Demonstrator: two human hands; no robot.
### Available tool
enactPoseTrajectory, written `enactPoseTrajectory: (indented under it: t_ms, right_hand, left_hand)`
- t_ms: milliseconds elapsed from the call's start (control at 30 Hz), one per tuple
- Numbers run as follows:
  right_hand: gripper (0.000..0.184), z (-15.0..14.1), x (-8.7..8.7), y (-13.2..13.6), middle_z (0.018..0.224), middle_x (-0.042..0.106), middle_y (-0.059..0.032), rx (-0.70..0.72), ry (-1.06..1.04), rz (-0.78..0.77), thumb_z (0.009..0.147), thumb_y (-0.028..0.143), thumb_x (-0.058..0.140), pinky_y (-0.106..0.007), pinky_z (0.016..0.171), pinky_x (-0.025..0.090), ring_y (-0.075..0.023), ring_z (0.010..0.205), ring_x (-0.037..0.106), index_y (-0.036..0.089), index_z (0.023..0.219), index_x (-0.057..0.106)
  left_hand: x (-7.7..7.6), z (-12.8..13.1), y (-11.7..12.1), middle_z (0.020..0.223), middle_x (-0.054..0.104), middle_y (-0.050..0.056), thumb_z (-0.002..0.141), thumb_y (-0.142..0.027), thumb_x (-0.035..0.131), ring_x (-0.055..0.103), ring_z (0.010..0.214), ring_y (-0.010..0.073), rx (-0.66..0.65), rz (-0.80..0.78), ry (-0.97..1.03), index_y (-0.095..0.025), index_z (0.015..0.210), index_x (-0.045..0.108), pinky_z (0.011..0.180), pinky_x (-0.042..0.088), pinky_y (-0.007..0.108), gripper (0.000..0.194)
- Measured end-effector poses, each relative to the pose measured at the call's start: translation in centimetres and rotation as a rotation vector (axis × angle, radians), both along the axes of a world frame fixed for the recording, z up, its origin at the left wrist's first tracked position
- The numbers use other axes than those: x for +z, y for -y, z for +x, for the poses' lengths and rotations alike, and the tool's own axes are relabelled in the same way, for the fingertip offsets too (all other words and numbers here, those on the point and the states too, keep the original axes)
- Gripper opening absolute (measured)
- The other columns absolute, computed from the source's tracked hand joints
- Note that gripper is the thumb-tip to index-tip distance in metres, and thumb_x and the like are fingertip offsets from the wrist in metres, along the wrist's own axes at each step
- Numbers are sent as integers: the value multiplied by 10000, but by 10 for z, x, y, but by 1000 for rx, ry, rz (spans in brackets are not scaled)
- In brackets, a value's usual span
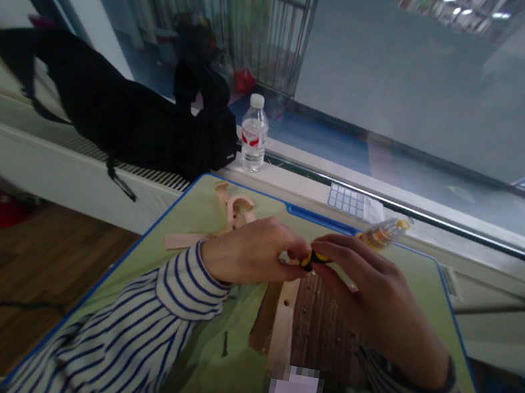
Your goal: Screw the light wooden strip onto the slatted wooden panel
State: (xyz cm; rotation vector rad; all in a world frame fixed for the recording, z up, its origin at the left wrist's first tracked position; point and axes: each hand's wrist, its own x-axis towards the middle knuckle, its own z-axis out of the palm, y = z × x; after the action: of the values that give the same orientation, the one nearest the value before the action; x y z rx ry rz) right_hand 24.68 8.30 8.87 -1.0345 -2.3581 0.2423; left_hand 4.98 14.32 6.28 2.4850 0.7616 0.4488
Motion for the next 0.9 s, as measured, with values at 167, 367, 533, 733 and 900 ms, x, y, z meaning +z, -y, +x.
enactPoseTrajectory:
  t_ms: [167, 367, 533, 733, 900]
  right_hand:
    - [147, 0, -2, -2, 1046, 650, -36, -23, -15, -2, 921, 220, 537, -286, 805, 506, -135, 931, 622, 189, 1055, 589]
    - [138, 0, -3, -2, 1029, 641, -47, -23, -25, -16, 916, 217, 539, -305, 798, 509, -152, 921, 625, 192, 1044, 584]
    - [169, -1, -3, -3, 1048, 644, -49, -25, -15, 6, 913, 202, 538, -303, 808, 513, -156, 944, 626, 200, 1074, 589]
    - [302, 0, 0, 1, 1147, 636, -59, -21, 2, 26, 903, 226, 560, -289, 856, 509, -155, 1017, 612, 196, 1203, 547]
    - [295, 0, -1, 0, 1178, 632, -50, 12, 13, -5, 924, 186, 512, -308, 885, 502, -148, 1031, 608, 216, 1215, 554]
  left_hand:
    - [1, 0, 2, 756, 666, -2, 831, -228, 588, 611, 743, 148, -5, -3, -39, -184, 812, 665, 655, 369, 245, 91]
    - [1, 1, 3, 743, 666, 5, 819, -223, 592, 613, 733, 156, 8, 28, -52, -181, 802, 669, 645, 372, 251, 90]
    - [-2, 1, 1, 787, 669, 8, 830, -315, 624, 609, 747, 155, 13, 11, 1, -177, 876, 673, 658, 379, 254, 154]
    - [-5, 1, -1, 776, 667, 1, 829, -287, 626, 602, 730, 144, 32, -4, 18, -170, 857, 666, 660, 377, 250, 127]
    - [-4, 0, -1, 779, 664, -6, 851, -281, 601, 600, 744, 139, 14, -18, 15, -173, 852, 668, 671, 376, 251, 128]
